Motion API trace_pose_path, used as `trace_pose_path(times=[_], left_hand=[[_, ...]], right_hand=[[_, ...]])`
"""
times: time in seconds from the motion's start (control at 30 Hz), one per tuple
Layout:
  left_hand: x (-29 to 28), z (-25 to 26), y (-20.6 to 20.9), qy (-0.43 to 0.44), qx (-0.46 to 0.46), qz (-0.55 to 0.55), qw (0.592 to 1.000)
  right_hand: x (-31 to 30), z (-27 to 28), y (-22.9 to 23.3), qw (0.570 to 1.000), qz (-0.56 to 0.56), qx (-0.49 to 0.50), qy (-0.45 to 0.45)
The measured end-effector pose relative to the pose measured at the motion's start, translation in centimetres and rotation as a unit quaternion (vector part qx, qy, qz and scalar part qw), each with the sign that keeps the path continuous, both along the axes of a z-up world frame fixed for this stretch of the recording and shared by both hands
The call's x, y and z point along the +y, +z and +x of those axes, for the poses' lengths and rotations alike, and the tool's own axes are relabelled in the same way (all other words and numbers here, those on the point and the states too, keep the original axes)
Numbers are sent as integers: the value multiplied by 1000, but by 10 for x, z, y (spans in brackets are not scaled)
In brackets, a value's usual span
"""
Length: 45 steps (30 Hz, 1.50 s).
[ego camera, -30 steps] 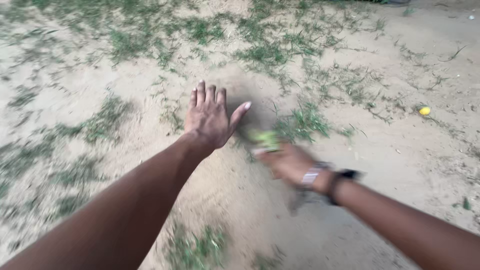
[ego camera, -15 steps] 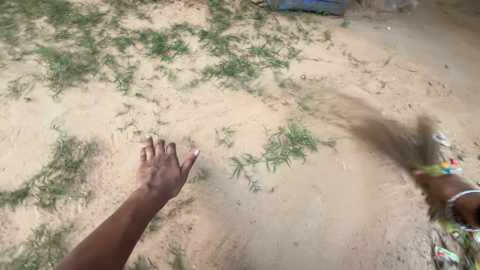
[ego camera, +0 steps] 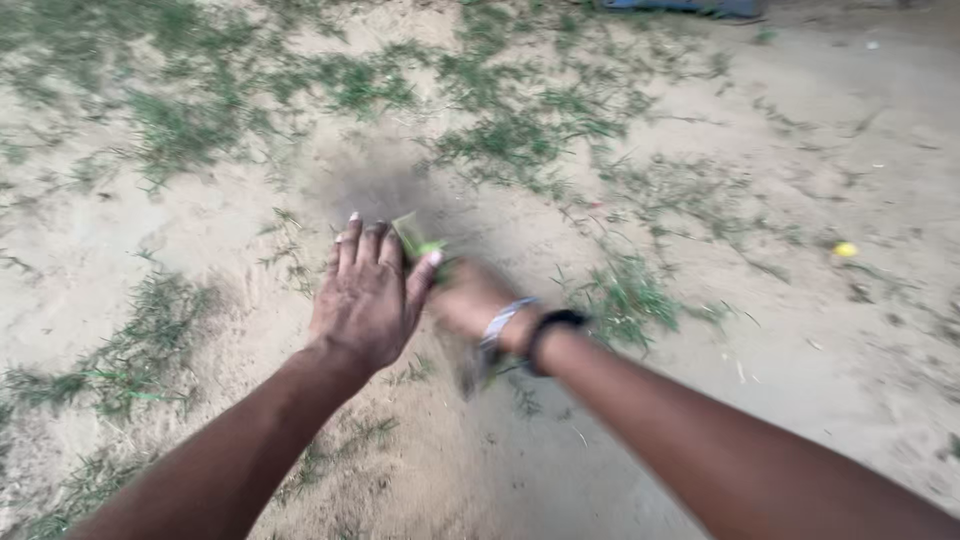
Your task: The person sweeps leaves and dirt across a patch of ground into a pile using a handheld broom.
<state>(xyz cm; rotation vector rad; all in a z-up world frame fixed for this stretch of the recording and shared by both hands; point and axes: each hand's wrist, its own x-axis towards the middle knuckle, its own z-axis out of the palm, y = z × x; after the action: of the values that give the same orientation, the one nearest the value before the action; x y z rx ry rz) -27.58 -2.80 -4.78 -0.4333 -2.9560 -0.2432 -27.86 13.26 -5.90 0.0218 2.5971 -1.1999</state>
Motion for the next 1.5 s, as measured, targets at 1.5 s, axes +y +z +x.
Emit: trace_pose_path(times=[1.5], left_hand=[[240, -52, 65, -149, -106, -305, 935]], right_hand=[[608, 272, -241, 873, 71, 18, -482]])
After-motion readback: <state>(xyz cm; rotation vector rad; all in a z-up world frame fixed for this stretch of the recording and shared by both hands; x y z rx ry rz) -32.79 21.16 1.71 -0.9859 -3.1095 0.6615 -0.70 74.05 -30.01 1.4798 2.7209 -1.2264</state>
